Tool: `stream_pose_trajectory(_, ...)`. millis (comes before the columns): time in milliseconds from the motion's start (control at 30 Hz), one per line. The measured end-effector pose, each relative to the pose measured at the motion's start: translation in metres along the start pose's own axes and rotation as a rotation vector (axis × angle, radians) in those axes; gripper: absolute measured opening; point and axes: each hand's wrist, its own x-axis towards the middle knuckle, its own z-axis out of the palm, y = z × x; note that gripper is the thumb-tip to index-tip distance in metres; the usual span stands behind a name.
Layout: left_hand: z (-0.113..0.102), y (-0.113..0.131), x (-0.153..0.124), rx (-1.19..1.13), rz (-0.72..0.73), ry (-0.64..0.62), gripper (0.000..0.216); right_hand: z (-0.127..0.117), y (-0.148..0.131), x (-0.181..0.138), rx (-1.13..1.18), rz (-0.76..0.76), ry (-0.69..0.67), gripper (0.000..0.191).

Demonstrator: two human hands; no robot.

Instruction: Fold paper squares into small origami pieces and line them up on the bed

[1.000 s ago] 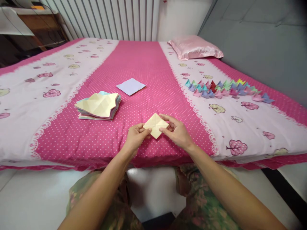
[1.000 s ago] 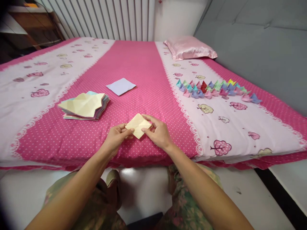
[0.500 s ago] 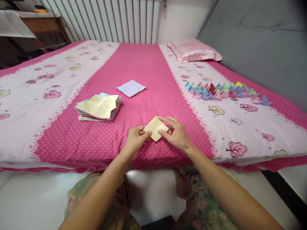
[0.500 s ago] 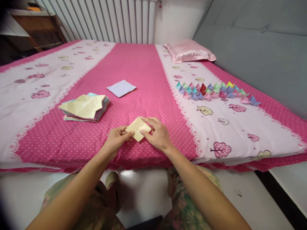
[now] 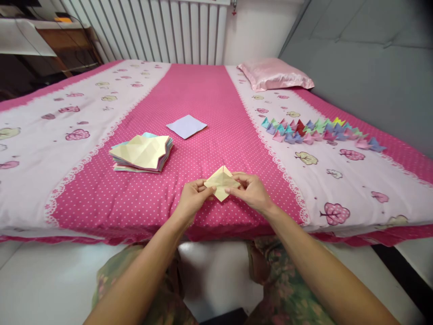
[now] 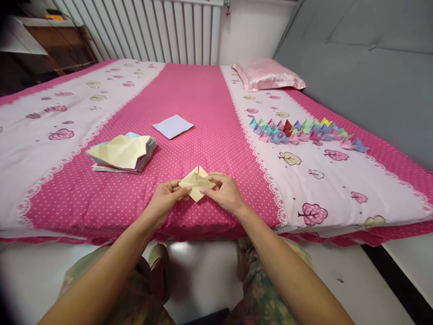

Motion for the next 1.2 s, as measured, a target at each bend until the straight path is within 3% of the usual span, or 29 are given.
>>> stream_pose_trajectory(100, 0.0001, 0.0007, -0.0006, 0.003, -0.001, 0.006, 0.023, 0.0003, 0.0004, -0.0012, 0.048, 0.048, -0.064, 0.021)
stream_pose_trajectory(467, 0.0008, 0.0005, -0.0033, 0.031, -0.058, -0.052, 0.022, 0.0035, -0.002, -0.0014, 0.236, 0.05, -0.065, 0.024)
stream_pose_trajectory(667, -0.0008, 0.0029, -0.0015, -0.094, -0.15, -0.087, 0.009, 0.0016, -0.0017, -0.001, 0.12, 0.03, -0.011, 0.02)
stream_pose_trajectory(1200, -0.0007, 0.0072, -0.0007, -0.153, -0.238, -0.096, 0.027, -0.0005, -0.009, -0.0033, -0.1, -0.073, -0.012, 0.023)
